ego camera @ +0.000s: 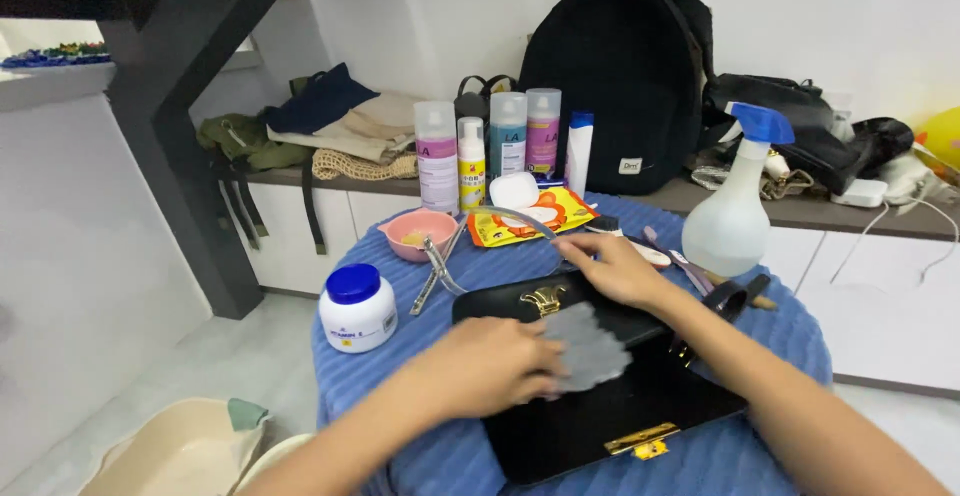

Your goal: Cleaning the interior and exterior of a black leather handbag using a cloth and cleaning solution.

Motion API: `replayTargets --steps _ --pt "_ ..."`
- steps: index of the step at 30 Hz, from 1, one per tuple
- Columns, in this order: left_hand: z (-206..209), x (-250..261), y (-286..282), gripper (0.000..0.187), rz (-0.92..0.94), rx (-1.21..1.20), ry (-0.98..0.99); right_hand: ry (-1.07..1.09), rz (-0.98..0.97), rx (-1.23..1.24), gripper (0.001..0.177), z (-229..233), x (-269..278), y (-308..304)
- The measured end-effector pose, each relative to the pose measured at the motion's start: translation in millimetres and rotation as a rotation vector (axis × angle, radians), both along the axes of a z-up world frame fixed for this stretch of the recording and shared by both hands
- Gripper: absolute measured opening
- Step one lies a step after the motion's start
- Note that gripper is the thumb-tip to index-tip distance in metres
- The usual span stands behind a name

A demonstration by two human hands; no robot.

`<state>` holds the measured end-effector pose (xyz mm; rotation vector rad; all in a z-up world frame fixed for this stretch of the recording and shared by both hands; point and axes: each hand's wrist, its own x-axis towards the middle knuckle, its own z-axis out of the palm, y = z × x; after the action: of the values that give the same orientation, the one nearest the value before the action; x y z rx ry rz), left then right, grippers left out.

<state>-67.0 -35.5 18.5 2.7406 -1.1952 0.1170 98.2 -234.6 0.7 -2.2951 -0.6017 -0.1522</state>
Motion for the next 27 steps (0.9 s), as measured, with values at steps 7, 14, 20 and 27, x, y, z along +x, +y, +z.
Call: replayTargets --steps 7,14,20,27 --pt "15.4 35.0 51.2 0.029 0.219 -0.075 -0.085 0.213 0.036 0.25 0.042 -13.2 12.9 -22.2" --pt "17.1 43.1 21.7 0.024 0.257 -0.451 -0.036 0.569 -0.049 0.411 0.054 2.6 -7.7 -20.8" --pt "8.5 69.3 8.9 0.031 0.362 -0.102 -0.136 0.693 0.006 0.525 0.066 -5.2 0.2 -23.6" --pt "3.8 91.7 -3.6 0.022 0.368 0.222 -0.371 0.737 0.012 0.586 0.089 -15.1 13.4 -30.2"
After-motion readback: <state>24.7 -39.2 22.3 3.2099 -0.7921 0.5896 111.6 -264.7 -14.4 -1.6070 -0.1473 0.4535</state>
